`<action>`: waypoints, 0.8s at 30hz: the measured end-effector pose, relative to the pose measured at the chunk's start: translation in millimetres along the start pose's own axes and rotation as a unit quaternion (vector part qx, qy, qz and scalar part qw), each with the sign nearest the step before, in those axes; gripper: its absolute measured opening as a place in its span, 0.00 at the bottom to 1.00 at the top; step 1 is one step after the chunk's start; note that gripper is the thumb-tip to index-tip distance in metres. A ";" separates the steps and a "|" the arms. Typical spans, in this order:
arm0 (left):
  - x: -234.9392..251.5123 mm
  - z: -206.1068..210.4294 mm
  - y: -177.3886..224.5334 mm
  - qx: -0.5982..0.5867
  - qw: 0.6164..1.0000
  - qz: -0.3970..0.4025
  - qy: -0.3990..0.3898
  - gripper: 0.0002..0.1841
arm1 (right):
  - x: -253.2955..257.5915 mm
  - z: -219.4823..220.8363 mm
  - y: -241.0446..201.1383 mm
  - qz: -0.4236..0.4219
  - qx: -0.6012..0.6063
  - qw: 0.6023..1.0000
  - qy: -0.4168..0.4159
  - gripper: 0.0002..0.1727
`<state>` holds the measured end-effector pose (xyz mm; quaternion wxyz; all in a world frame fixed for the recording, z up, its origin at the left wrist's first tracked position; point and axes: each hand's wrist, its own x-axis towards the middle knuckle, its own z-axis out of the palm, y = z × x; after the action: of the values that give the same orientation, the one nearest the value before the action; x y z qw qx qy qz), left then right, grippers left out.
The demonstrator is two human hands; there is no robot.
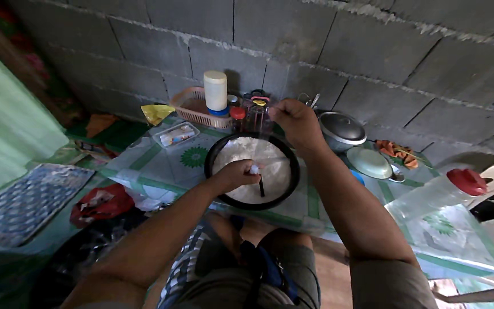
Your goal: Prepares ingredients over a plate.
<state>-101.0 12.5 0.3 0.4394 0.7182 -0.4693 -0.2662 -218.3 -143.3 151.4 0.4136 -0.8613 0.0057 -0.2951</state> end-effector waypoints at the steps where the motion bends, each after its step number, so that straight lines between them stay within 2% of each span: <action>1: -0.5 1.9 -2.2 0.004 1.000 -0.002 0.023 0.21 | 0.5 -0.3 0.1 0.000 0.000 1.000 0.002 0.09; 3: -1.8 2.3 -4.5 0.000 0.999 -0.005 0.045 0.21 | 1.3 -0.5 1.4 -0.007 0.002 1.000 0.003 0.09; 7: -6.1 4.8 -1.5 -0.028 0.999 -0.009 0.041 0.24 | 0.7 -4.0 -1.9 -0.007 -0.013 1.000 0.010 0.09; 10: -5.0 6.0 -3.1 -0.030 0.997 0.019 0.064 0.25 | -3.8 0.8 2.5 -0.096 -0.059 0.990 0.080 0.10; 12: -2.6 3.2 -0.1 -0.021 0.997 0.022 0.078 0.33 | -6.5 9.7 8.7 -0.161 -0.094 0.976 0.110 0.10; 13: -2.0 -1.2 4.8 -0.015 0.998 0.008 0.063 0.42 | -7.2 13.6 11.2 -0.164 -0.119 0.975 0.088 0.11; 14: -2.2 -7.1 9.7 -0.014 0.999 -0.004 0.040 0.50 | -8.1 17.2 11.4 -0.134 -0.144 0.980 0.034 0.11; 15: -2.9 -13.2 14.2 -0.012 0.999 0.000 0.031 0.54 | -8.0 20.2 9.6 -0.081 -0.152 0.984 -0.032 0.12; 17: -4.5 -24.7 25.1 -0.004 0.999 0.036 0.040 0.48 | -5.1 23.5 10.9 -0.013 -0.118 0.990 -0.080 0.13; 20: -3.6 -33.8 40.8 0.018 0.994 0.090 0.065 0.30 | -1.9 22.6 13.9 0.001 -0.068 0.996 -0.053 0.12; 23: 1.0 -36.5 43.1 0.089 0.983 0.133 0.092 0.13 | 0.8 21.8 13.3 0.022 -0.034 0.998 -0.046 0.11; 24: 2.8 -36.6 42.0 0.120 0.978 0.137 0.097 0.12 | 1.0 21.4 13.3 0.026 -0.031 0.998 -0.042 0.11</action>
<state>-89.3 16.7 54.6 0.4254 0.7169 -0.5474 -0.0741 -203.4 -137.2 132.1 0.3943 -0.8847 0.0197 -0.2477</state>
